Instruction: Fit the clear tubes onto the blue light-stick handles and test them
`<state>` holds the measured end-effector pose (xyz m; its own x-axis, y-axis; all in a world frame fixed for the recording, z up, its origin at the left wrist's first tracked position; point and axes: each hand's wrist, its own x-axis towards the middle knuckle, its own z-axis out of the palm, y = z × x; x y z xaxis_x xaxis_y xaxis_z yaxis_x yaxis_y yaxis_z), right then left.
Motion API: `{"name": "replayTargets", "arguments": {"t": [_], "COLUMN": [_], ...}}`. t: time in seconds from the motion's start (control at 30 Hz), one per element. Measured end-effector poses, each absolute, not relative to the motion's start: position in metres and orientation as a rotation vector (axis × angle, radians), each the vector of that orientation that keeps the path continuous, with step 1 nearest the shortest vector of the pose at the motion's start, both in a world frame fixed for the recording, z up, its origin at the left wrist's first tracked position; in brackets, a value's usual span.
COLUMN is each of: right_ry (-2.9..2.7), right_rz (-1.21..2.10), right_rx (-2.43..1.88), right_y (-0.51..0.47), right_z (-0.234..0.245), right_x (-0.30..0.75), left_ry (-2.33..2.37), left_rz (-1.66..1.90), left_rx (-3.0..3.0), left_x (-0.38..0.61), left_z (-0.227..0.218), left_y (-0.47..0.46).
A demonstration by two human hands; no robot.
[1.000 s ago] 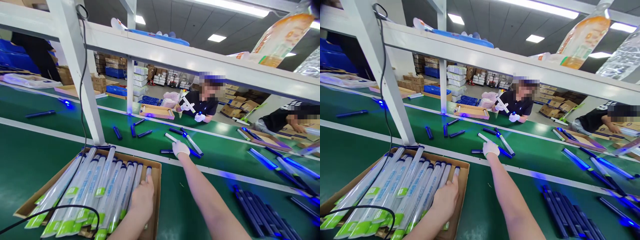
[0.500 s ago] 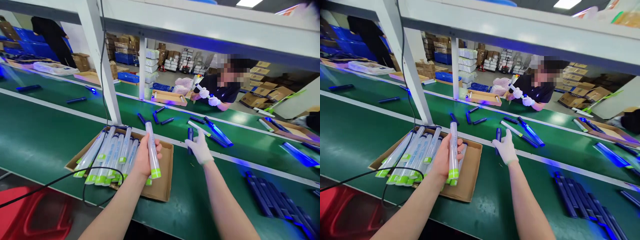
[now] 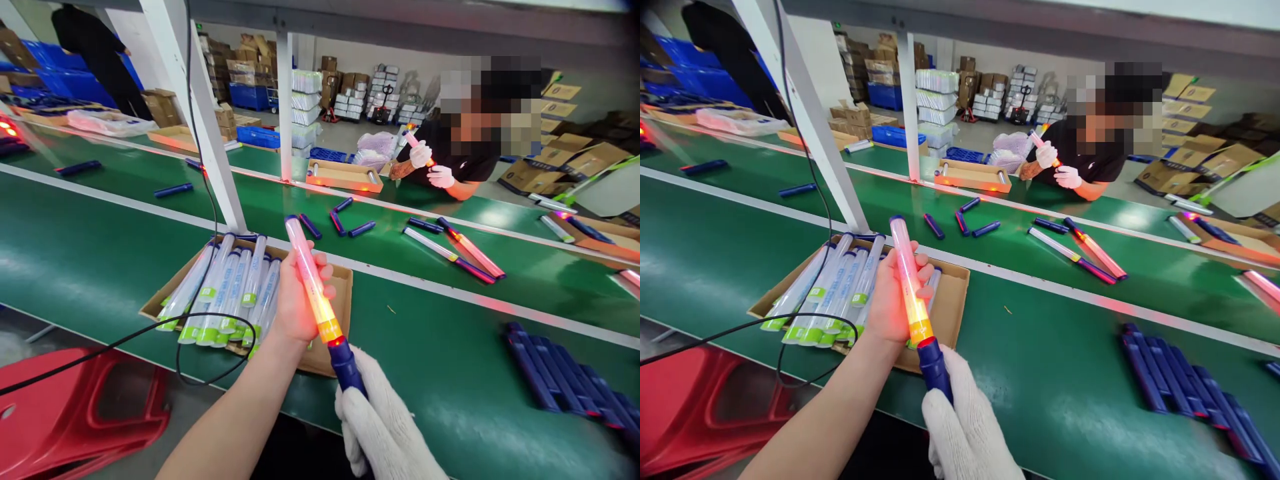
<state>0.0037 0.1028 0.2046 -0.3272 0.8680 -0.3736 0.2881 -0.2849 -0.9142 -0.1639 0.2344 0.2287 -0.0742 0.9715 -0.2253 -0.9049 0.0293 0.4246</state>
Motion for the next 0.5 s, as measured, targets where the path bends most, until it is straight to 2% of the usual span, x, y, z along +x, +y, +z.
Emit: {"name": "replayTargets", "arguments": {"t": [0.33,0.5], "right_ry": [-1.562,-1.62], "right_rz": [1.631,1.579], "right_rx": [-1.351,-1.36], "right_y": [0.112,0.111], "right_z": [0.205,0.197], "right_x": [0.005,0.004], "left_ry": [0.392,0.301], "left_rz": [1.652,1.576], "left_rx": [0.282,0.283], "left_x": [-0.155,-0.153], "left_z": [0.218,0.218], "left_y": [0.225,0.222]}}
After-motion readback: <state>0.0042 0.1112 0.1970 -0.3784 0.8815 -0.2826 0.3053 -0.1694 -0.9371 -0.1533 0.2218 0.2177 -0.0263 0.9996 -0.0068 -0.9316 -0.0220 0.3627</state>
